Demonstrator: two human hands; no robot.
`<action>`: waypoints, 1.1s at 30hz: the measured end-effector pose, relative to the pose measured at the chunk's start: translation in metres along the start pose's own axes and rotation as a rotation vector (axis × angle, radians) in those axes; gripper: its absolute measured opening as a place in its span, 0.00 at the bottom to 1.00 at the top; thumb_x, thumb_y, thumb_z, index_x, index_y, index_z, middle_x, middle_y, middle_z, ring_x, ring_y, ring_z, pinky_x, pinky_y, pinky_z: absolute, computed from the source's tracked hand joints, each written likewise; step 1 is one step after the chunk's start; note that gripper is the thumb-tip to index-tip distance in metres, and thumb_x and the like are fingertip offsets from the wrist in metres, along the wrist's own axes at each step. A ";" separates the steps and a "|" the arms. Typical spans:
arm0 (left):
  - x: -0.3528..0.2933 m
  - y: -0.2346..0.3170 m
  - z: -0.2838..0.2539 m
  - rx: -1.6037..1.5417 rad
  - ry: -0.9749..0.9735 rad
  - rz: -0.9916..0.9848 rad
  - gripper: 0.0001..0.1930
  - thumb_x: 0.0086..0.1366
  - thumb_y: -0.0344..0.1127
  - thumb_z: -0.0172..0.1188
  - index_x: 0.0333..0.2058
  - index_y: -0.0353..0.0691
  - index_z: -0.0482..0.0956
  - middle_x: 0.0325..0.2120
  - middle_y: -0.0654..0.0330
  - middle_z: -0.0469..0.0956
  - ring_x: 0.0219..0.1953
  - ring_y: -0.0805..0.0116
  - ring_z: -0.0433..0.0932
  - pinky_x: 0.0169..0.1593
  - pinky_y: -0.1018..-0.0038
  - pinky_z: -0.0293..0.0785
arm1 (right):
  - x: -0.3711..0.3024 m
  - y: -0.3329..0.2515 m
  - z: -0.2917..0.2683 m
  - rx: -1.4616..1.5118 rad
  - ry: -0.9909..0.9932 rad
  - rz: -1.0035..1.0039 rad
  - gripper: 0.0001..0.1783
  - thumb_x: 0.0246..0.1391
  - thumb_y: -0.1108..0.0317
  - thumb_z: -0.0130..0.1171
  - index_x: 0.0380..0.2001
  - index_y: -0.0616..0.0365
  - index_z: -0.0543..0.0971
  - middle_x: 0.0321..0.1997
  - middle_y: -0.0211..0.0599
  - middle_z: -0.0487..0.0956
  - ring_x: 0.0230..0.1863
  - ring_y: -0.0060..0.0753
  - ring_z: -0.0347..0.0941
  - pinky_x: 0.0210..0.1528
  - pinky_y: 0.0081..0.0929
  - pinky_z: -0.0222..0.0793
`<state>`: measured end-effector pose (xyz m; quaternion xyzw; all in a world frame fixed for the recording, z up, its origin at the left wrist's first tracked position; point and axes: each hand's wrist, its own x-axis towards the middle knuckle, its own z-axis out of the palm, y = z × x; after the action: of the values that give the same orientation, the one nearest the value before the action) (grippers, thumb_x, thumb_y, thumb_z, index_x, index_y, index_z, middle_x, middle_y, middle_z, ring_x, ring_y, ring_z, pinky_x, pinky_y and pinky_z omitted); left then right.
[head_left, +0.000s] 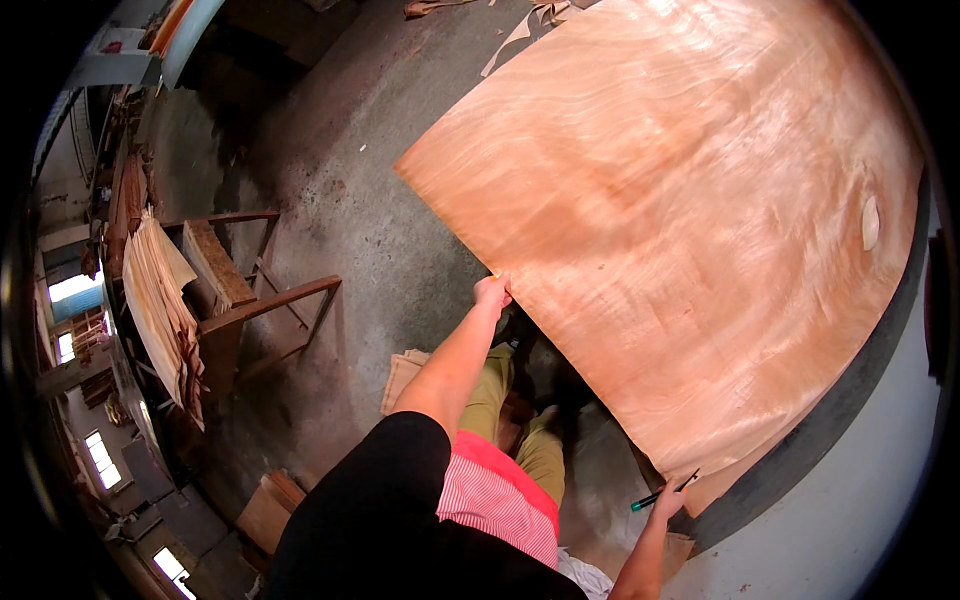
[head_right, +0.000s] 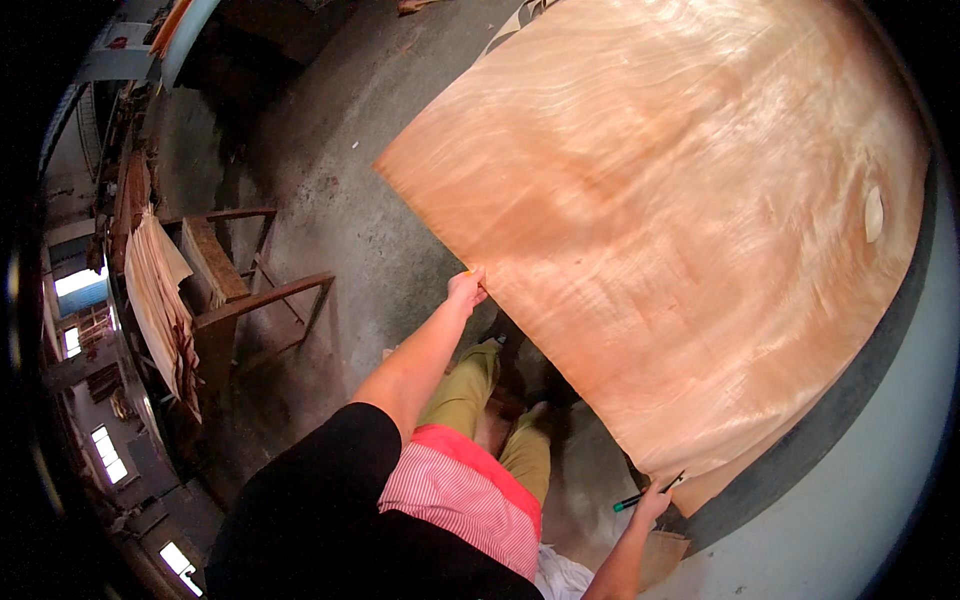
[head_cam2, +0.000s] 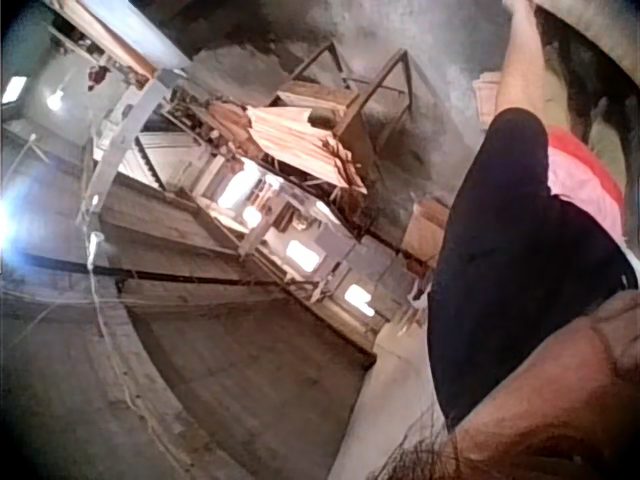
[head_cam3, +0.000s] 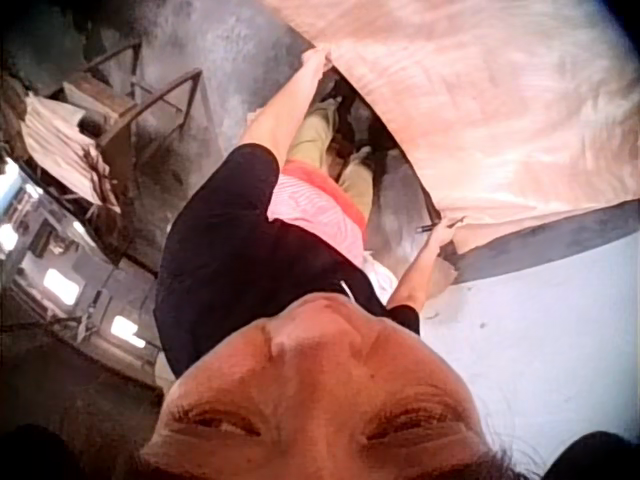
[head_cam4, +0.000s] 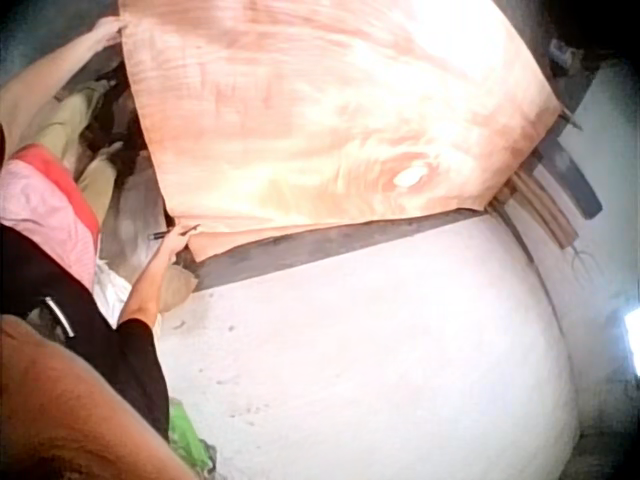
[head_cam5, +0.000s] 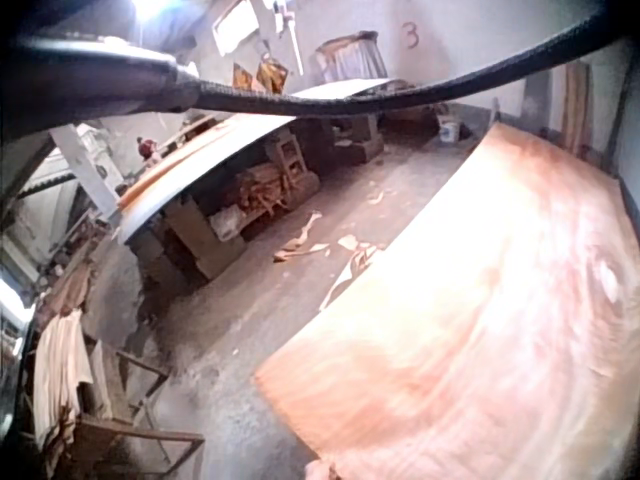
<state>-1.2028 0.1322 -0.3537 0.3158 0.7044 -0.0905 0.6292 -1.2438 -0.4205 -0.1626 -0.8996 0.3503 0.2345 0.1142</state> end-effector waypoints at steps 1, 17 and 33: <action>0.002 0.000 0.000 0.025 0.000 0.000 0.11 0.56 0.40 0.55 0.34 0.42 0.70 0.26 0.64 0.73 0.26 0.75 0.71 0.28 0.78 0.69 | -0.002 -0.004 -0.001 -0.003 0.002 0.001 0.24 0.47 0.58 0.50 0.39 0.70 0.68 0.16 0.41 0.72 0.18 0.32 0.69 0.25 0.29 0.64; -0.002 -0.006 0.001 -0.016 0.013 0.088 0.09 0.56 0.41 0.54 0.30 0.44 0.70 0.23 0.66 0.71 0.21 0.76 0.69 0.23 0.79 0.67 | -0.003 -0.008 0.004 0.023 0.041 0.016 0.24 0.46 0.55 0.51 0.35 0.69 0.68 0.14 0.40 0.72 0.17 0.32 0.69 0.23 0.29 0.63; -0.034 -0.041 0.028 0.041 -0.066 -0.090 0.29 0.59 0.55 0.44 0.49 0.37 0.59 0.46 0.54 0.63 0.47 0.58 0.64 0.50 0.61 0.59 | -0.002 -0.030 0.022 -0.017 0.101 0.148 0.28 0.41 0.47 0.53 0.35 0.63 0.70 0.30 0.53 0.74 0.35 0.54 0.70 0.37 0.41 0.65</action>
<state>-1.2018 0.0739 -0.3376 0.2934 0.6949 -0.1434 0.6407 -1.2321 -0.3895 -0.1795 -0.8828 0.4194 0.1994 0.0712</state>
